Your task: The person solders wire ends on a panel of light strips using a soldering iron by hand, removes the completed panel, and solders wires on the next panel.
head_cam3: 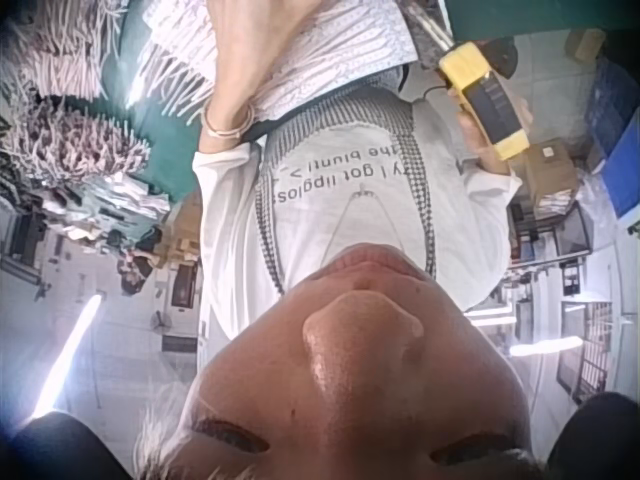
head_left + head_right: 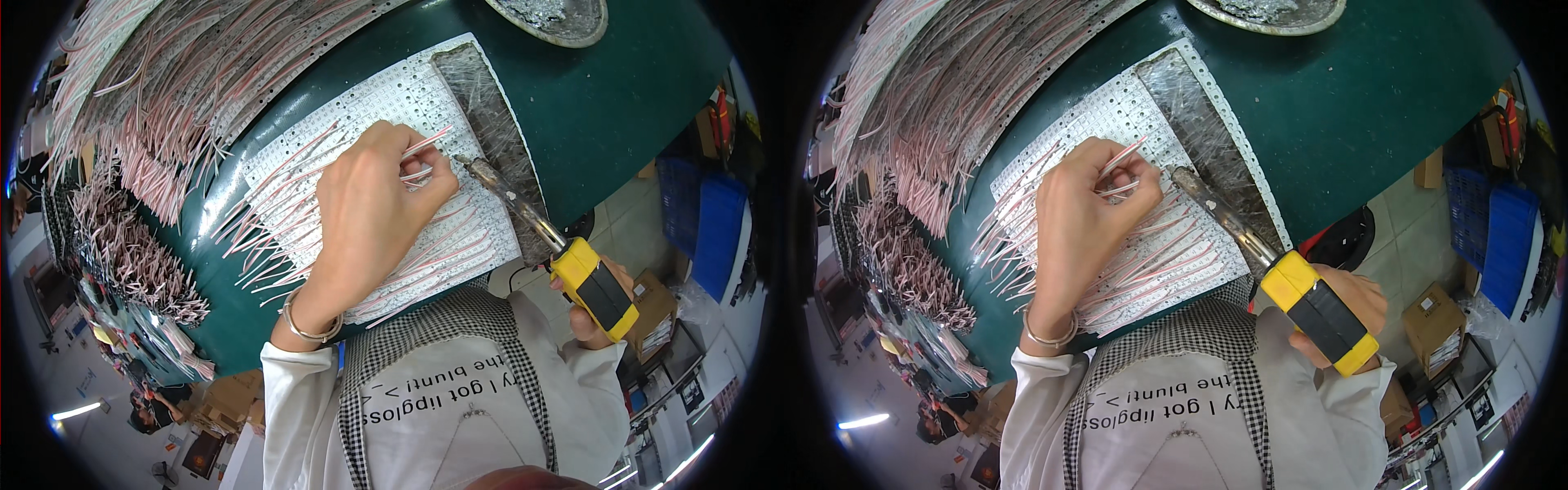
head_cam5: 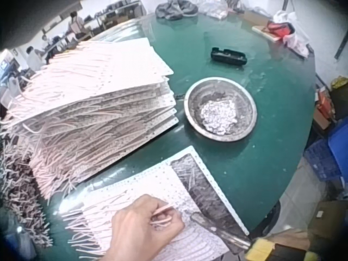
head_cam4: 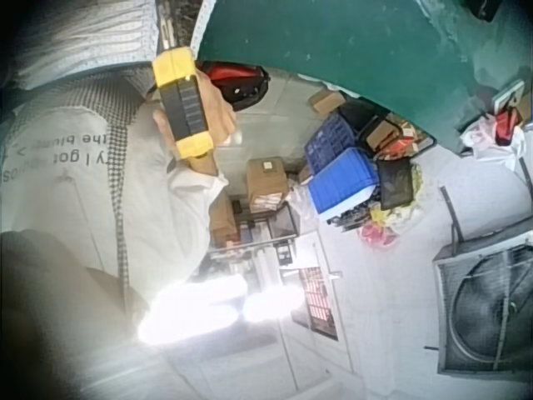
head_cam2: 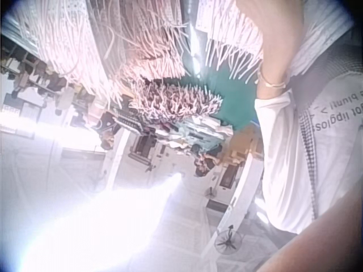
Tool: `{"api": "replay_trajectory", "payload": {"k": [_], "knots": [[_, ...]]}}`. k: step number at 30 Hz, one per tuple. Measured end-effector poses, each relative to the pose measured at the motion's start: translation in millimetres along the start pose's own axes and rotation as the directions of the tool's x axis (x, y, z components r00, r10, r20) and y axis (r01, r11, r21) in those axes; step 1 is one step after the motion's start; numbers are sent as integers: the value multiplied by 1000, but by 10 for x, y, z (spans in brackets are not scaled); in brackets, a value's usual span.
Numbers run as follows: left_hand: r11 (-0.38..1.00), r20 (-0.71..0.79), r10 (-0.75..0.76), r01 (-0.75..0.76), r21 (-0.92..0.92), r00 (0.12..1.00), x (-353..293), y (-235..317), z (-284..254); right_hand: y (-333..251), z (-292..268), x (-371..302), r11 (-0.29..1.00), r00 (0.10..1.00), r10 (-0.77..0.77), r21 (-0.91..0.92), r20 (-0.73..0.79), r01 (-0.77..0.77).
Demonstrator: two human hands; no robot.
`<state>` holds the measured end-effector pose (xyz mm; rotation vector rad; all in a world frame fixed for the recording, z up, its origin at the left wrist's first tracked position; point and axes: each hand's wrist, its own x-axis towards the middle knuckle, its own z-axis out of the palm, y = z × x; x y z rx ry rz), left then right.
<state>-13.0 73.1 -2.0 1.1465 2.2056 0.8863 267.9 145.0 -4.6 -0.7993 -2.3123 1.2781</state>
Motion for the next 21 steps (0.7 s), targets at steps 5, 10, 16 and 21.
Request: {"api": "replay_trajectory", "payload": {"k": [5, 10, 16, 21], "knots": [[1000, 10, -12, 12, 25, 1000, 3, 12, -7, -119, 100, 72, 997, 994, 46, -56, -99, -52], [1000, 6, -24, 24, 6, 1000, -12, 26, -25, 134, -8, -101, 982, 986, -166, -95, -27, 163], [1000, 10, -8, 8, 5, 1000, 2, 20, -15, 65, -26, -167, 993, 998, -39, -116, -47, 34], [1000, 56, 9, -10, 1, 998, -7, -17, -25, 79, -19, -198, 997, 999, -31, -71, -45, 28]]}}
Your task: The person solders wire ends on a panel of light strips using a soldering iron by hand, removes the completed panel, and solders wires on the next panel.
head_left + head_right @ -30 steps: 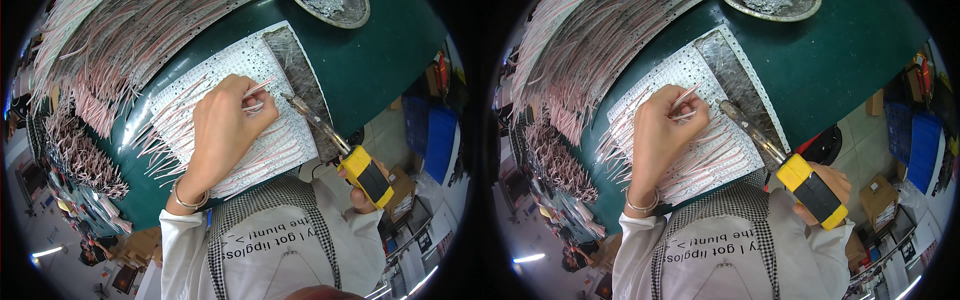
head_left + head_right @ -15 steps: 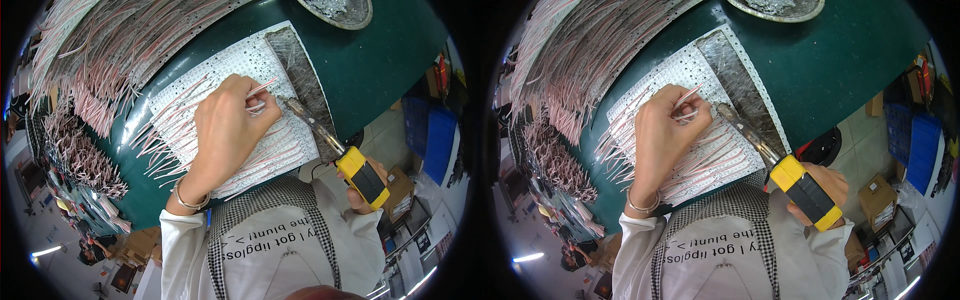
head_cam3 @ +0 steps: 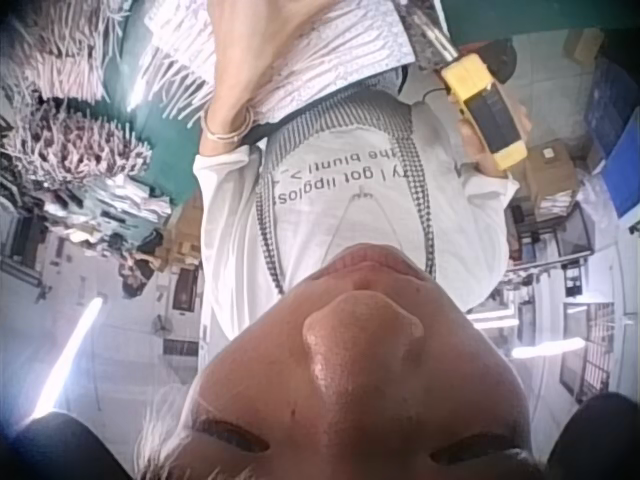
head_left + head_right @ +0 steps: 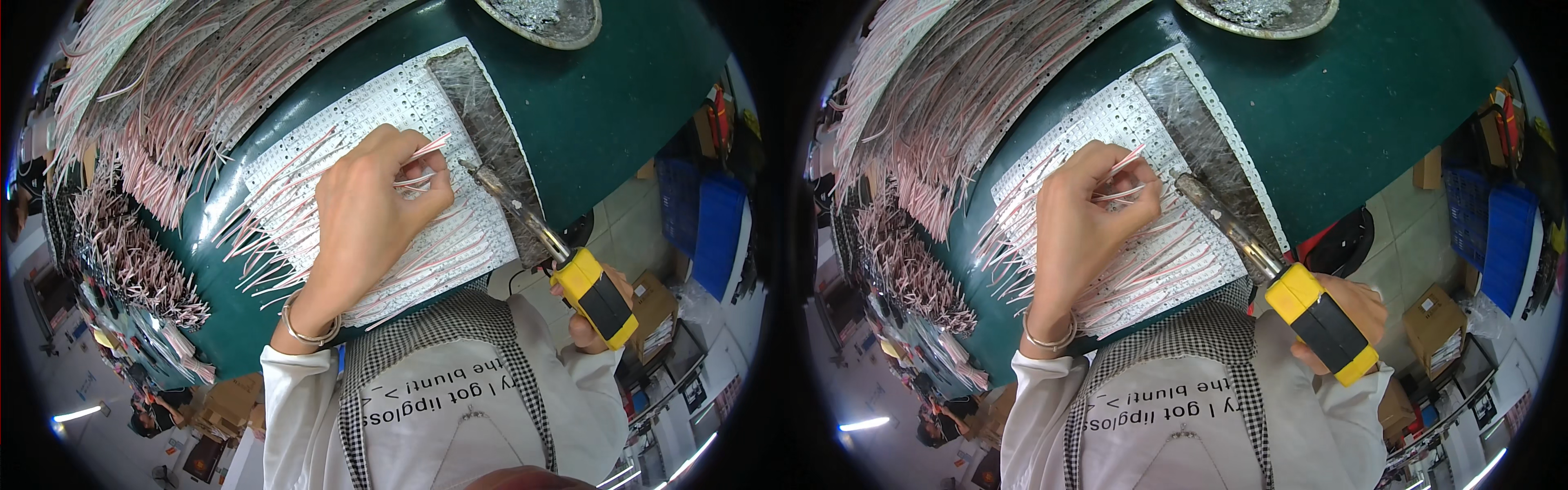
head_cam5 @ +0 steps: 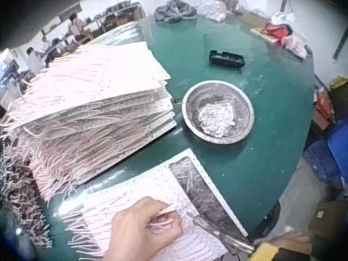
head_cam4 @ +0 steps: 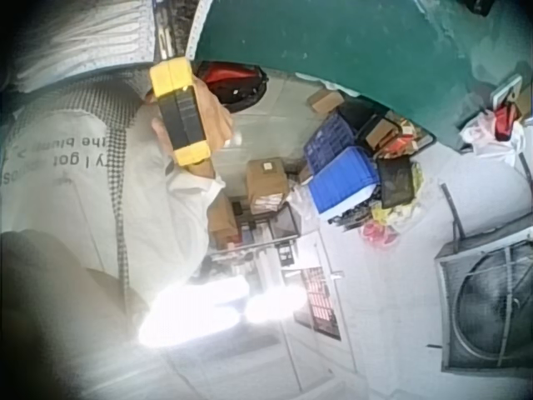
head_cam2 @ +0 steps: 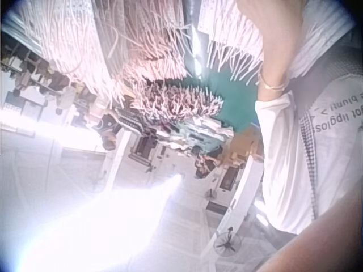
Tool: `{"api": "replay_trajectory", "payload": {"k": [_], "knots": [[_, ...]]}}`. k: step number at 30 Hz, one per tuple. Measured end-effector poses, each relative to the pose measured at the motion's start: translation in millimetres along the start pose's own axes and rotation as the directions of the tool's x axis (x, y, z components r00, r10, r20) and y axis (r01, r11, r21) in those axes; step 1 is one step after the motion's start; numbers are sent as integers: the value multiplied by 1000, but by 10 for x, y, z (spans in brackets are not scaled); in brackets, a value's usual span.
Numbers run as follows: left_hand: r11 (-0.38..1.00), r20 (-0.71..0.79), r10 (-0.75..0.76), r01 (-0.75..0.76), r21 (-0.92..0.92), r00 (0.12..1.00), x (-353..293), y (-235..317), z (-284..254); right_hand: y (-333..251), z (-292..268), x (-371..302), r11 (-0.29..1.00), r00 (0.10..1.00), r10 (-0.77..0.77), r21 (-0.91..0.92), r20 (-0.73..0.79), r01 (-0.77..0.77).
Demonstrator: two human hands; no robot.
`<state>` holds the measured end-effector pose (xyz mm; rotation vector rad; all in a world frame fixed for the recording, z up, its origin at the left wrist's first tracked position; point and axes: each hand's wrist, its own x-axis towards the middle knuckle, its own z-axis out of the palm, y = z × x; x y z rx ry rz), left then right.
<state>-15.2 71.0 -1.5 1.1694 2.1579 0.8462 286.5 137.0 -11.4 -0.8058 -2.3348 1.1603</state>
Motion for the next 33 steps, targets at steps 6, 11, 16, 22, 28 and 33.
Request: {"api": "replay_trajectory", "payload": {"k": [6, 11, 16, 22, 28, 33], "knots": [[1000, -40, 29, -29, 10, 999, -10, -16, 45, -139, 62, 143, 999, 999, 35, -10, -4, -35], [998, -70, 52, -53, -22, 996, -10, -24, 58, -224, 105, 215, 996, 996, 81, -46, -40, -83], [998, -82, 51, -53, -27, 995, -10, -15, 62, -166, 87, 179, 999, 998, 11, -50, -69, -15], [1000, -49, 16, -16, -16, 999, -20, 13, 36, 97, 14, -72, 995, 994, -46, 88, -104, 56], [972, 85, -22, 41, -233, 996, 12, -2, -135, 91, -113, 68, 994, 987, -31, 95, -158, 47], [982, 59, 77, -65, -176, 995, 47, -85, -229, 458, -187, -258, 936, 919, -111, 270, -378, 224]]}}
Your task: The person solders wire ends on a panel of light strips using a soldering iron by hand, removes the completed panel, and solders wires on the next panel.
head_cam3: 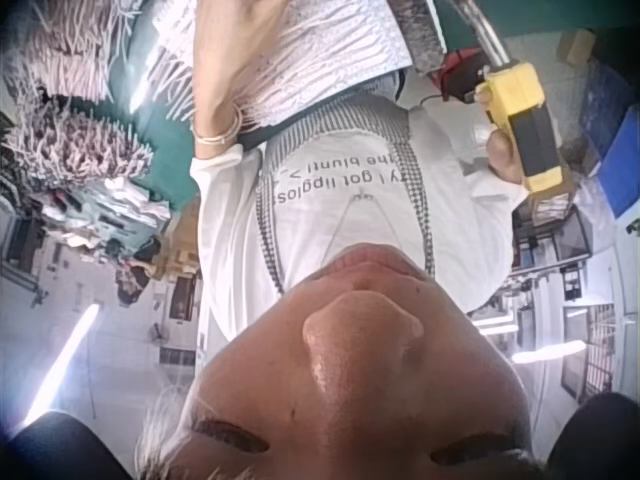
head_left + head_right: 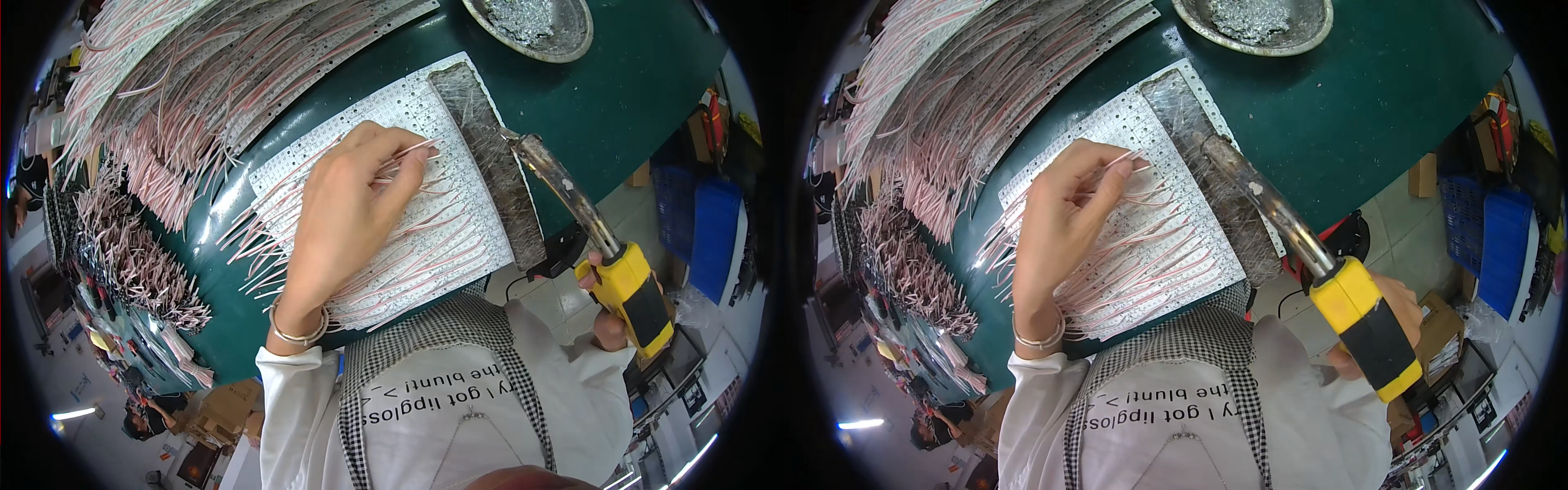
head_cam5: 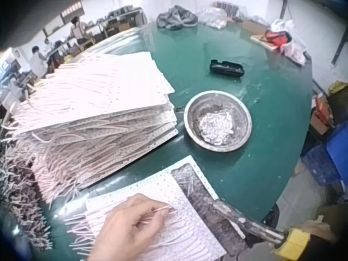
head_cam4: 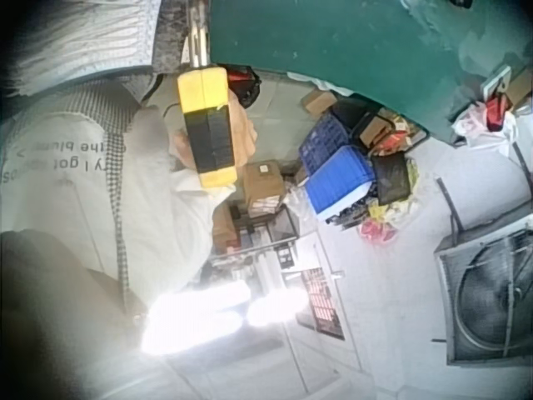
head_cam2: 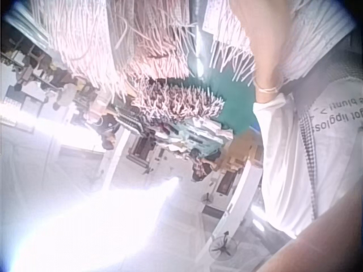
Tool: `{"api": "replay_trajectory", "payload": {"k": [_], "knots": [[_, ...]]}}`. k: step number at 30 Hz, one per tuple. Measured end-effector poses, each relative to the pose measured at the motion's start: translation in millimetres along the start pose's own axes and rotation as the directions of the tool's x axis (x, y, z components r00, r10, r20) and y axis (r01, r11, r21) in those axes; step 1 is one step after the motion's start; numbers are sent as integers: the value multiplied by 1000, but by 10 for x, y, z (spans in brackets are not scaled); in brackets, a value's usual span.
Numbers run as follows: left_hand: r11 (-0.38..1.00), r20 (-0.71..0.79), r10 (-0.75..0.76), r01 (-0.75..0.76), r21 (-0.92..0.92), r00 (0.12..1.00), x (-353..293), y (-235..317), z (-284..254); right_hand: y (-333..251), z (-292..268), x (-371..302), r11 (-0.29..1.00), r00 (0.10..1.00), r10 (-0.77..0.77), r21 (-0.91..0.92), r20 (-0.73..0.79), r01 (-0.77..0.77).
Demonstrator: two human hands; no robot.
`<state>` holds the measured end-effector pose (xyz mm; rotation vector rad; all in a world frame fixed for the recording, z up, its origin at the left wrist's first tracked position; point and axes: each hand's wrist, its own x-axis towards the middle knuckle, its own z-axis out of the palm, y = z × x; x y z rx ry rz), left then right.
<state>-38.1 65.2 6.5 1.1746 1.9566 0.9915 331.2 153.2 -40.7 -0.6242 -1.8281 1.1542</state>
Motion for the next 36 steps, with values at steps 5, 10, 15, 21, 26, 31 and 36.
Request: {"api": "replay_trajectory", "payload": {"k": [5, 10, 15, 21, 26, 31, 36], "knots": [[996, -5, -26, 27, 80, 1000, 93, 11, -118, -206, 294, 313, 988, 987, 70, -144, 144, -50], [996, 27, -80, 79, 46, 996, 147, 71, -71, -240, 398, 356, 967, 967, 187, -205, 173, -150], [986, 16, -146, 144, 88, 989, 103, 95, 92, -391, 535, 575, 925, 922, 251, -355, 294, -138], [971, -50, -143, 150, 184, 988, 107, 101, 149, -354, 608, 615, 935, 921, 227, -337, 315, -115], [974, -52, -140, 147, 172, 989, 101, 72, 146, -335, 602, 615, 934, 918, 217, -343, 332, -96], [978, -53, -117, 124, 165, 992, 89, 64, 139, -332, 634, 647, 943, 916, 201, -321, 347, -85], [977, -48, -127, 133, 165, 991, 80, 79, 142, -366, 654, 659, 930, 914, 201, -362, 352, -66]]}}
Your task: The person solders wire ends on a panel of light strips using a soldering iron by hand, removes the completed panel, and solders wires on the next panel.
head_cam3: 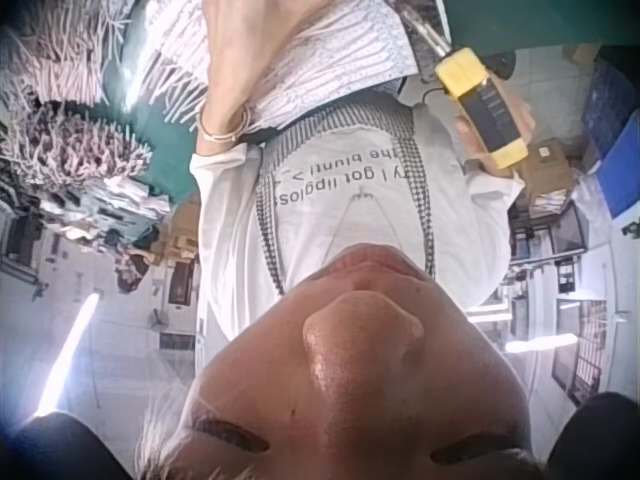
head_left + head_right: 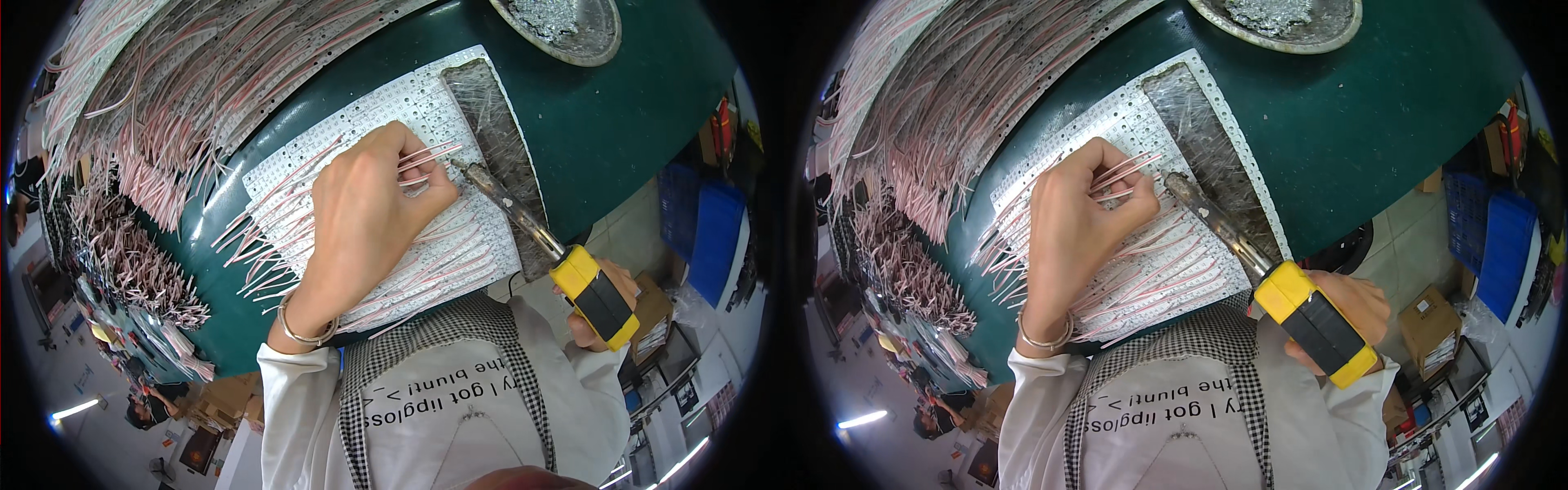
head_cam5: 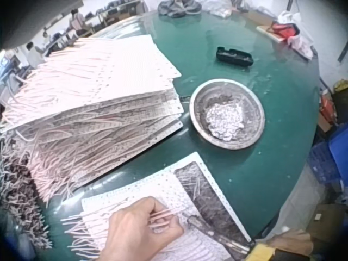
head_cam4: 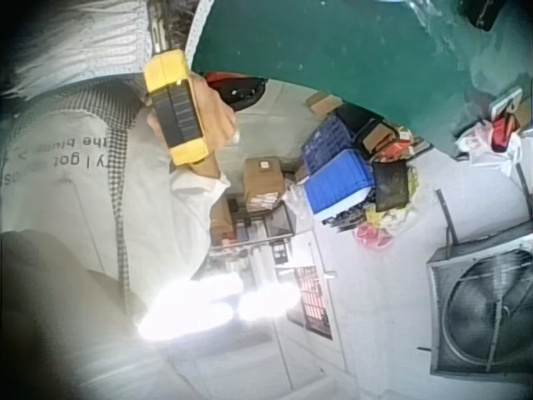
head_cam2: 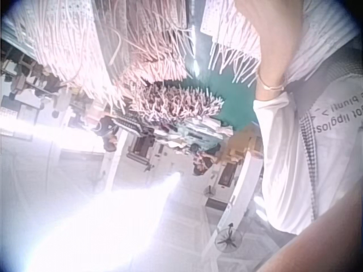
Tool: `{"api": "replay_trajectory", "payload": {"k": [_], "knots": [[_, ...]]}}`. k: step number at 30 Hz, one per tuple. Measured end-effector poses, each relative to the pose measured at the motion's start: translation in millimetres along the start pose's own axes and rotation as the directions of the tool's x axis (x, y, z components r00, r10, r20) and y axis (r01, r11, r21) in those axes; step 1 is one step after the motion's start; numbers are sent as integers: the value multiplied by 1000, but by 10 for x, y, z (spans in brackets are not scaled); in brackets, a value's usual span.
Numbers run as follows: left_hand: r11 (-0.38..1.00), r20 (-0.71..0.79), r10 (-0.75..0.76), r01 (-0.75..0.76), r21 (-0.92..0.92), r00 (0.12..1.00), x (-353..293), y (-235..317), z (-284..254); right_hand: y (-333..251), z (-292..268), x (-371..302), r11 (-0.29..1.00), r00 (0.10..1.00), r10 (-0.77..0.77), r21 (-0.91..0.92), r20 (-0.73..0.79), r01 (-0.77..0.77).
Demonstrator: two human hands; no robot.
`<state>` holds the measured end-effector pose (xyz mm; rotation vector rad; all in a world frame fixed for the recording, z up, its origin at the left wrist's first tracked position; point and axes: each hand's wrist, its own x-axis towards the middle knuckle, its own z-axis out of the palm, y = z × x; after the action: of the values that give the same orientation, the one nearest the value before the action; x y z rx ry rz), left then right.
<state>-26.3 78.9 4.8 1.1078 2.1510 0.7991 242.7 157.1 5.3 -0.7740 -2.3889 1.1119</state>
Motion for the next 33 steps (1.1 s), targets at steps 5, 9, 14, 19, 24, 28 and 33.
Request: {"api": "replay_trajectory", "payload": {"k": [5, 9, 14, 19, 24, 28, 33], "knots": [[1000, -5, 8, -8, -4, 1000, 16, -19, 9, 97, -17, -65, 996, 997, -72, 49, -28, 73], [1000, -15, 16, -16, -4, 1000, 6, -36, 29, 99, -33, -55, 994, 997, -80, 71, -9, 81], [1000, -31, 16, -16, 3, 999, -23, -8, 33, 173, -2, -175, 992, 993, -108, 60, -40, 110], [1000, -30, 15, -14, 21, 999, -27, -14, 38, 61, 14, -90, 998, 998, -49, 46, -44, 51], [1000, -37, -2, 3, 21, 999, -28, -14, 51, 20, 1, -50, 999, 1000, 11, 42, 0, -11], [999, -32, 10, -9, 38, 999, -22, -8, 48, 81, 22, -103, 999, 1000, -15, 34, -25, 16], [999, -35, 8, -7, 36, 999, -36, -14, 33, 201, -126, -247, 997, 997, -79, 22, 16, 78]]}}
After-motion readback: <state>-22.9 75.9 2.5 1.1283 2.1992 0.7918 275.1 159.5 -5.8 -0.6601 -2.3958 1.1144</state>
